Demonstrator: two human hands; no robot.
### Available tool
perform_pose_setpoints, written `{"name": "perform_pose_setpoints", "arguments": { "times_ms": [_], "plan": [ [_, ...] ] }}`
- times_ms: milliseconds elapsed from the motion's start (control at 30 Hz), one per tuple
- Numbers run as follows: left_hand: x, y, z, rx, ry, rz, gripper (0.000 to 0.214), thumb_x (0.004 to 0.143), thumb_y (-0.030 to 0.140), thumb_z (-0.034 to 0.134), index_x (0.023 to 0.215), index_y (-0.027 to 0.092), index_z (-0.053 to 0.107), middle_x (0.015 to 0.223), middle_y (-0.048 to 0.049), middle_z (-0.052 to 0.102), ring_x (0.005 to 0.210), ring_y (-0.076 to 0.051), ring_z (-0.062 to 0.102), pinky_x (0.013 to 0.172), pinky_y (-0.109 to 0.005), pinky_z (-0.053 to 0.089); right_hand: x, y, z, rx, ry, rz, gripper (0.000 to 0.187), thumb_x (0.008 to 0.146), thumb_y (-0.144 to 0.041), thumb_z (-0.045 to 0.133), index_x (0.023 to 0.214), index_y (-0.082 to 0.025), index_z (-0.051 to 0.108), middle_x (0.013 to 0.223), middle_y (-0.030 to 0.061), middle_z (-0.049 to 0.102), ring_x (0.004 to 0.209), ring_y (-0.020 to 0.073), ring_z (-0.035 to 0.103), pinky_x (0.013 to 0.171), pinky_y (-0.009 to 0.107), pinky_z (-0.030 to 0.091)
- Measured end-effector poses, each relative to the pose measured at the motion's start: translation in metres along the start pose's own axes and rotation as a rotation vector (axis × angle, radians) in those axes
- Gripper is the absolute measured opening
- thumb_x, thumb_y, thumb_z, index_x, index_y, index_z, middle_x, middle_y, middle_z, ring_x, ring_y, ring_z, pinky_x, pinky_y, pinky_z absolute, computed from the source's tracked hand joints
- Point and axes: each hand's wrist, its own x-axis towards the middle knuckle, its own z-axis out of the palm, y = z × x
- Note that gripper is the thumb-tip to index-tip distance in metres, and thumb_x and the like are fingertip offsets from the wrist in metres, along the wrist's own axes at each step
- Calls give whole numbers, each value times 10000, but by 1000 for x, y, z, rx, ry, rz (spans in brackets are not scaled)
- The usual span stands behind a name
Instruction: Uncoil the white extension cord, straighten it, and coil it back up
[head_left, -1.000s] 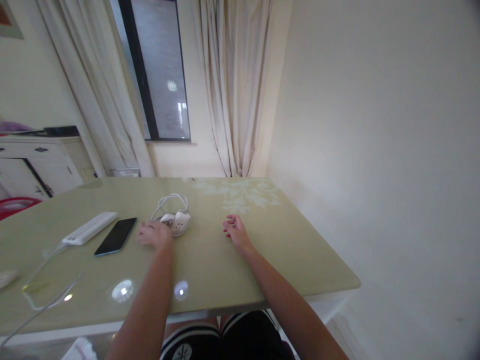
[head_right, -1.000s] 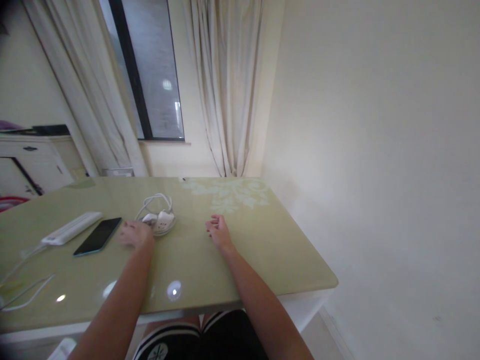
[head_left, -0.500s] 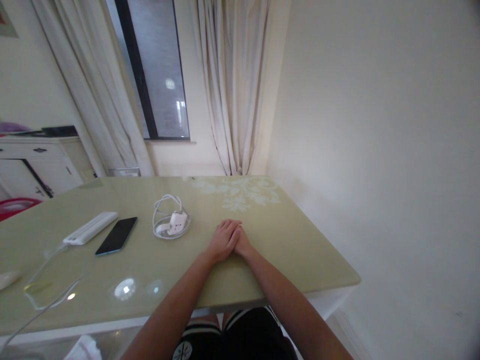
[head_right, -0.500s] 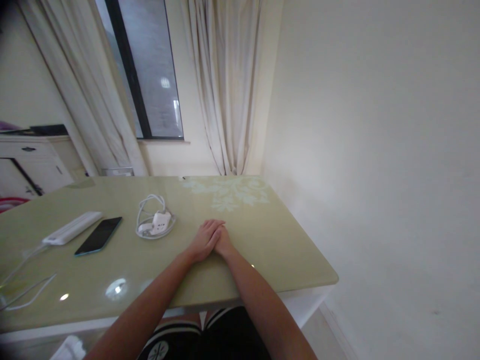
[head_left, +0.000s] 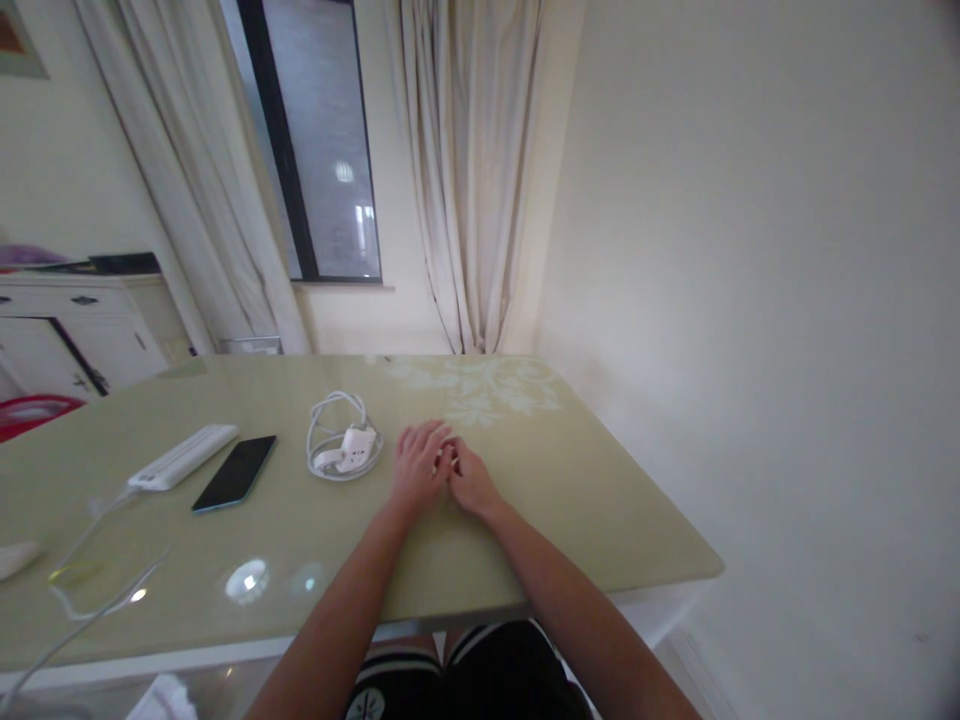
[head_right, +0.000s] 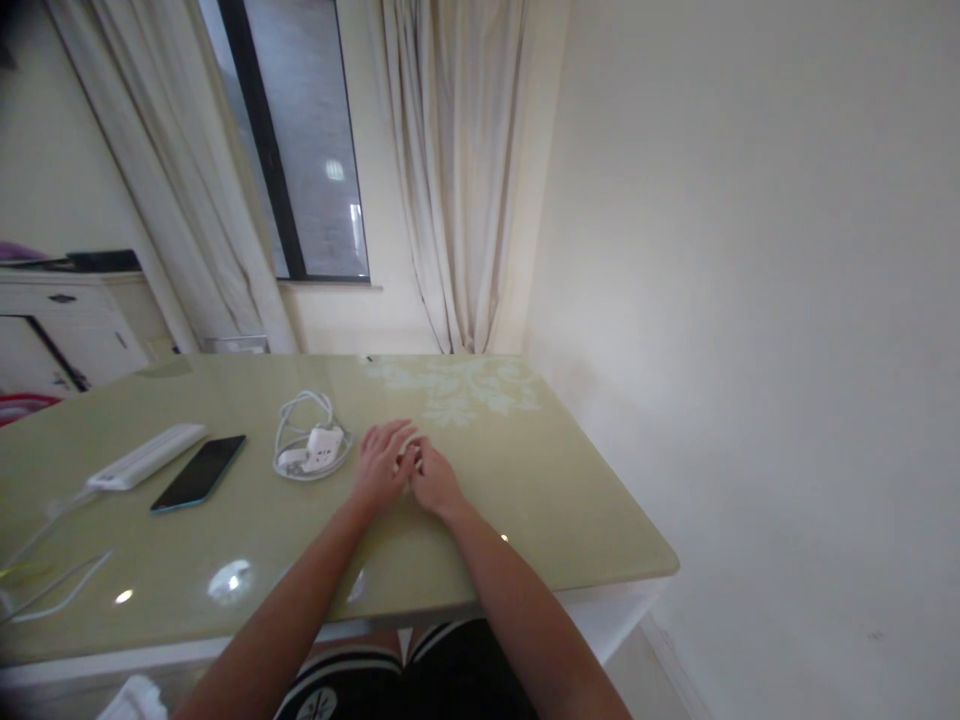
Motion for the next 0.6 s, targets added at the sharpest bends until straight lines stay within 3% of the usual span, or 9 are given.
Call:
{"name": "perform_pose_setpoints", "arguments": {
  "times_ms": [100, 200, 300, 367, 600],
  "plan": [
    [2, -18, -18, 297, 323, -282, 400, 969, 281, 510, 1357, 225, 590, 1515, -130, 519, 1401, -335, 429, 1204, -587, 136, 0, -5, -4, 53, 54, 86, 298, 976, -421, 562, 1167, -194, 582, 898, 25, 666, 655, 121, 569, 671, 259, 443],
    [1, -36, -32, 446, 441, -553, 483, 905, 331, 598, 1373, 213, 576, 1533, -149, 491, 1371, -380, 425, 1138, -626, 225, 1, -4, -5, 44, 46, 95, 242, 950, -360, 595, 1121, -188, 586, 910, 19, 654, 643, 106, 553, 664, 253, 420],
    [-2, -50, -40, 460, 377, -751, 496, 838, 442, 671, 1276, 213, 633, 1389, -165, 603, 1290, -410, 472, 1041, -636, 334, 1, -3, -4, 40, 34, 71, 218, 930, -325, 611, 1102, -193, 593, 922, 18, 656, 650, 106, 552, 666, 254, 418],
    [-4, -58, -43, 425, 289, -812, 496, 820, 508, 680, 1224, 221, 660, 1277, -164, 664, 1240, -420, 502, 964, -602, 408, 0, -3, -3, 39, 26, 52, 209, 920, -314, 617, 1092, -195, 599, 933, 21, 659, 657, 106, 549, 670, 256, 423],
    [-2, -71, -34, 182, 139, -648, 505, 799, 551, 705, 1134, 173, 689, 1013, -139, 739, 1010, -337, 627, 905, -449, 479, 5, -1, -1, 103, 99, 91, 284, 951, -399, 569, 1128, -181, 609, 1001, 65, 664, 747, 138, 589, 702, 279, 468]
  ]
}}
